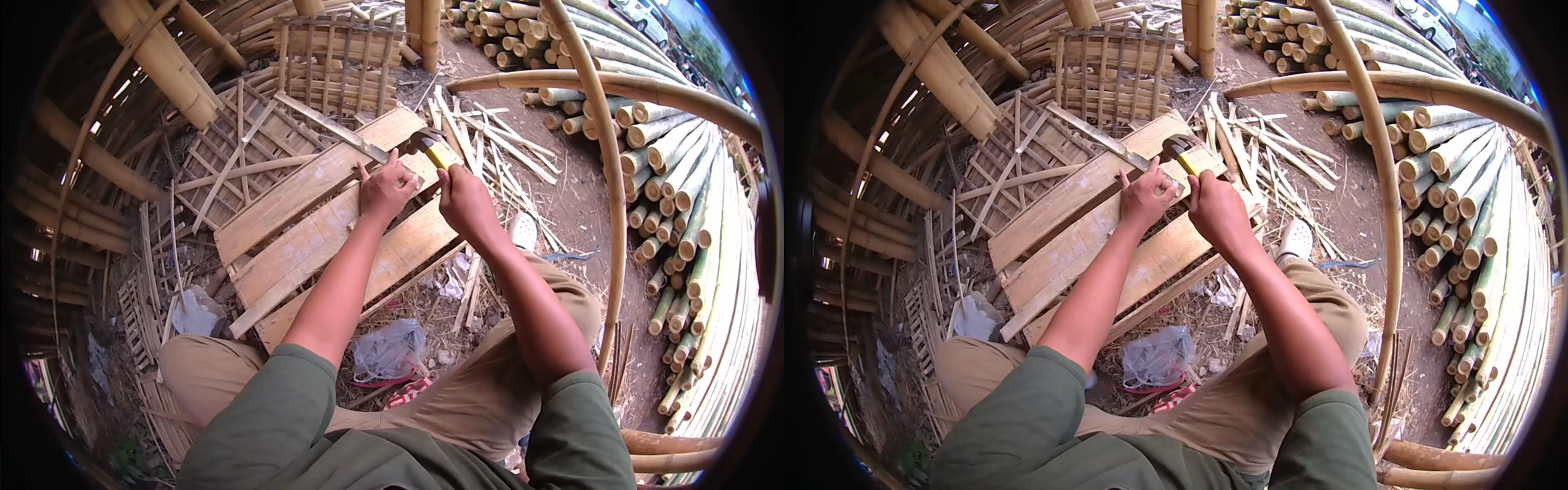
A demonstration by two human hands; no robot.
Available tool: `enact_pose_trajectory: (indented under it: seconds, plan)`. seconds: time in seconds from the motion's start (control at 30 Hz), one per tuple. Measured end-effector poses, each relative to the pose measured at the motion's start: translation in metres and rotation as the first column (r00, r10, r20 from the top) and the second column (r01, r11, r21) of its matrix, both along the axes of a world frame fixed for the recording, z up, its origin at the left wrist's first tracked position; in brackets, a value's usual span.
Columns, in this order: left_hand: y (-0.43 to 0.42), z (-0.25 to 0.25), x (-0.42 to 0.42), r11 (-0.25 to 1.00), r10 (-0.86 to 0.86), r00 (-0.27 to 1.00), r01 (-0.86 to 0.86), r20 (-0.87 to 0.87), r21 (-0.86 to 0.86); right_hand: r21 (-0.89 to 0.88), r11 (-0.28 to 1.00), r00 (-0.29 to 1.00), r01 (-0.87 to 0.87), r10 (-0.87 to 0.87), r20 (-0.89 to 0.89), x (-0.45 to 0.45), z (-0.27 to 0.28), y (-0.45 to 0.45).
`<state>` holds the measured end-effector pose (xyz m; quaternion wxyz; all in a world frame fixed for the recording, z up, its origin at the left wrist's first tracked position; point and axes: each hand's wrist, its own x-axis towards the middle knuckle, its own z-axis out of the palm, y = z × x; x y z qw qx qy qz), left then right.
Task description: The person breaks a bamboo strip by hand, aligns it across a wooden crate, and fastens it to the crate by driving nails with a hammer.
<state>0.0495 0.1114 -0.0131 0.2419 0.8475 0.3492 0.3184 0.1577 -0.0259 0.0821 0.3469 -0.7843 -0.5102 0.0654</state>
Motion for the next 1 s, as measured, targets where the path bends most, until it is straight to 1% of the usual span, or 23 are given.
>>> enact_pose_trajectory:
  seconds: [0.07, 0.17, 0.27, 0.3, 0.37, 0.4, 0.43, 0.5, 0.53, 0.57, 0.63, 0.67, 0.7, 0.77, 0.8, 0.87, 0.9, 0.97, 1.0]
  plan:
    - [-0.001, 0.002, 0.000, 1.000, 0.016, 1.000, -0.016, -0.017, 0.012, 0.032, 0.999, 1.000, 0.014, -0.014, 0.008, 0.000, 0.003, -0.001]
    - [-0.002, 0.005, 0.000, 1.000, 0.016, 0.999, -0.016, -0.036, 0.003, 0.044, 0.999, 0.999, -0.009, 0.008, 0.040, 0.005, -0.014, 0.004]
    - [0.000, 0.004, 0.000, 1.000, 0.019, 0.998, -0.020, -0.060, -0.019, -0.002, 0.999, 0.995, 0.043, -0.043, -0.095, 0.009, -0.036, 0.014]
    - [0.000, 0.003, 0.001, 1.000, 0.018, 0.998, -0.019, -0.061, -0.018, -0.001, 0.999, 0.994, 0.044, -0.044, -0.095, 0.009, -0.039, 0.017]
    - [0.002, 0.000, 0.001, 0.999, 0.031, 0.998, -0.030, -0.051, 0.032, -0.004, 0.994, 0.983, 0.112, -0.111, -0.148, 0.011, -0.046, 0.025]
    - [0.002, 0.001, 0.001, 0.999, 0.031, 0.998, -0.029, -0.051, 0.035, -0.051, 0.986, 0.965, 0.161, -0.168, -0.202, 0.012, -0.049, 0.032]
    - [0.001, 0.001, 0.000, 0.999, 0.032, 0.998, -0.030, -0.053, 0.042, -0.049, 0.986, 0.964, 0.162, -0.168, -0.204, 0.014, -0.057, 0.040]
    - [0.000, 0.005, -0.001, 0.998, 0.032, 0.998, -0.029, -0.059, 0.053, -0.073, 0.974, 0.906, 0.214, -0.225, -0.359, 0.014, -0.067, 0.051]
    - [-0.001, 0.009, -0.001, 1.000, 0.017, 0.997, -0.016, -0.074, 0.018, -0.123, 0.964, 0.881, 0.235, -0.265, -0.391, 0.013, -0.067, 0.054]
    - [0.000, 0.013, -0.003, 1.000, 0.004, 0.996, -0.006, -0.089, -0.017, -0.117, 0.965, 0.880, 0.235, -0.262, -0.396, 0.013, -0.069, 0.057]
    - [0.005, 0.011, -0.006, 1.000, -0.010, 0.994, 0.009, -0.113, -0.011, -0.146, 0.965, 0.864, 0.218, -0.261, -0.432, 0.013, -0.072, 0.062]
    - [0.007, 0.010, -0.007, 1.000, -0.026, 0.991, 0.024, -0.133, -0.014, -0.197, 0.958, 0.825, 0.208, -0.280, -0.490, 0.017, -0.074, 0.063]
    - [0.009, 0.010, -0.008, 1.000, -0.026, 0.991, 0.024, -0.133, -0.014, -0.197, 0.958, 0.825, 0.208, -0.280, -0.491, 0.018, -0.074, 0.065]
    - [0.014, 0.013, -0.008, 0.999, -0.040, 0.997, 0.041, -0.069, 0.008, -0.238, 0.957, 0.773, 0.167, -0.277, -0.571, 0.020, -0.076, 0.066]
    - [0.017, 0.014, -0.007, 0.999, -0.043, 0.997, 0.043, -0.065, 0.005, -0.241, 0.955, 0.775, 0.170, -0.281, -0.567, 0.020, -0.073, 0.064]
    - [0.022, 0.017, -0.006, 0.999, -0.043, 0.990, 0.040, -0.136, -0.020, -0.273, 0.924, 0.709, 0.267, -0.380, -0.594, 0.017, -0.068, 0.062]
    - [0.026, 0.017, -0.005, 0.999, -0.045, 0.990, 0.042, -0.133, -0.021, -0.273, 0.923, 0.709, 0.270, -0.382, -0.592, 0.019, -0.069, 0.062]
    - [0.034, 0.017, -0.003, 0.997, -0.073, 0.995, 0.074, -0.062, 0.014, -0.285, 0.942, 0.651, 0.177, -0.330, -0.683, 0.021, -0.069, 0.064]
    - [0.035, 0.018, 0.000, 0.998, -0.021, 1.000, 0.021, -0.009, 0.062, -0.266, 0.949, 0.680, 0.171, -0.309, -0.665, 0.021, -0.070, 0.065]
